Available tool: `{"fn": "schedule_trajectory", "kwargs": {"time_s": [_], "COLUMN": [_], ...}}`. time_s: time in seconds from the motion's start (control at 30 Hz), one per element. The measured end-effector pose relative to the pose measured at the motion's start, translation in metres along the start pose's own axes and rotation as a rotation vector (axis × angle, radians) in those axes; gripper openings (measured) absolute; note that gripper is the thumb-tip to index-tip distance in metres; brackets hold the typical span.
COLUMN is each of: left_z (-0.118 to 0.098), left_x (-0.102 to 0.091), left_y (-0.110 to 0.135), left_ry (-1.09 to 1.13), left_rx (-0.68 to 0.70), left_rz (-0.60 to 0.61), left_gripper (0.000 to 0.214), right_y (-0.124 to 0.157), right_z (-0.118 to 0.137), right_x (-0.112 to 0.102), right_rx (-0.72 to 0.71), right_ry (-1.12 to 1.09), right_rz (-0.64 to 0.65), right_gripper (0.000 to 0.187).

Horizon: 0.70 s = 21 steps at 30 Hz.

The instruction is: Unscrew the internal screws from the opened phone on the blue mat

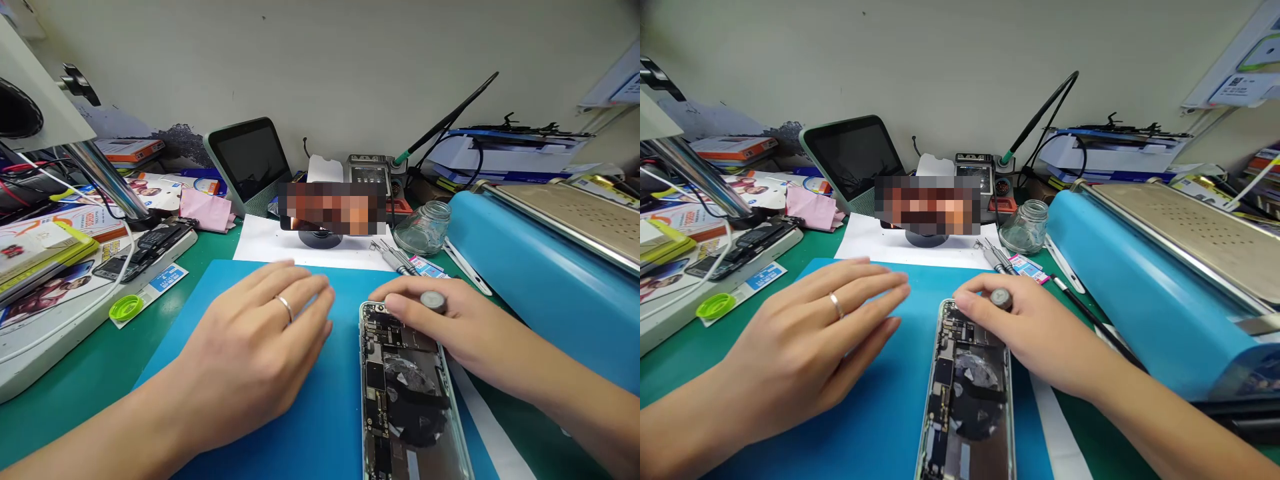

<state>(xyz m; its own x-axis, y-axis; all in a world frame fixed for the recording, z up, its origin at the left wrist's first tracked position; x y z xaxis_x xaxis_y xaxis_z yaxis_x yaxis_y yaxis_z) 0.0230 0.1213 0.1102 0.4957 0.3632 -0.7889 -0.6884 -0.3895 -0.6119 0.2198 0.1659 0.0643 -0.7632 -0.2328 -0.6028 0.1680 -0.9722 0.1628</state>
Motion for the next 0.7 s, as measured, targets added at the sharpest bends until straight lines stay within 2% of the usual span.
{"fn": "schedule_trajectory", "kwargs": {"time_s": [0.07, 0.13, 0.17, 0.27, 0.33, 0.53, 0.7], "left_z": [-0.016, -0.037, -0.046, -0.056, -0.06, -0.059, -0.063], "left_x": [-0.006, -0.005, 0.001, 0.012, 0.015, 0.016, 0.012], "left_y": [0.001, 0.009, 0.014, 0.026, 0.029, 0.023, 0.009], "left_ry": [0.117, 0.175, 0.183, 0.186, 0.172, 0.219, 0.216], "left_rx": [0.128, 0.284, 0.333, 0.326, 0.333, 0.339, 0.346], "left_rz": [-0.005, 0.047, 0.129, 0.259, 0.292, 0.327, 0.238], "left_gripper": [0.024, 0.023, 0.016, 0.01, 0.009, 0.016, 0.023], "right_y": [0.002, 0.002, 0.001, 0.0, -0.001, -0.002, -0.001], "right_z": [-0.001, -0.005, -0.009, -0.022, -0.026, -0.026, -0.022], "right_x": [-0.001, 0.0, 0.003, 0.011, 0.016, 0.025, 0.027], "right_rx": [0.033, 0.077, 0.111, 0.232, 0.284, 0.334, 0.325], "right_ry": [0.087, 0.126, 0.123, 0.062, -0.007, -0.207, -0.263], "right_rz": [-0.028, -0.004, 0.037, 0.191, 0.245, 0.201, 0.151], "right_gripper": [0.042, 0.042, 0.044, 0.059, 0.065, 0.061, 0.056]}}
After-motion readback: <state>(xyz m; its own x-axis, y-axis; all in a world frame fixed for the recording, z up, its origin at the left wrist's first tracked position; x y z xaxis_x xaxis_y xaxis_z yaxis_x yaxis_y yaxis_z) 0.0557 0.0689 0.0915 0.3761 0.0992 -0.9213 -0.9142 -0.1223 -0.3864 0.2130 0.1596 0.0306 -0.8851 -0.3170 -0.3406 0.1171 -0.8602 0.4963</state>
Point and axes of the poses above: each hand's wrist, its own y-axis away from the middle knuckle, its own x-axis out of the palm, z = x × y, the point moved 8 cm from there along -y, towards the middle knuckle, and after that the axes turned 2 degrees about y, right-handed, at the moved point
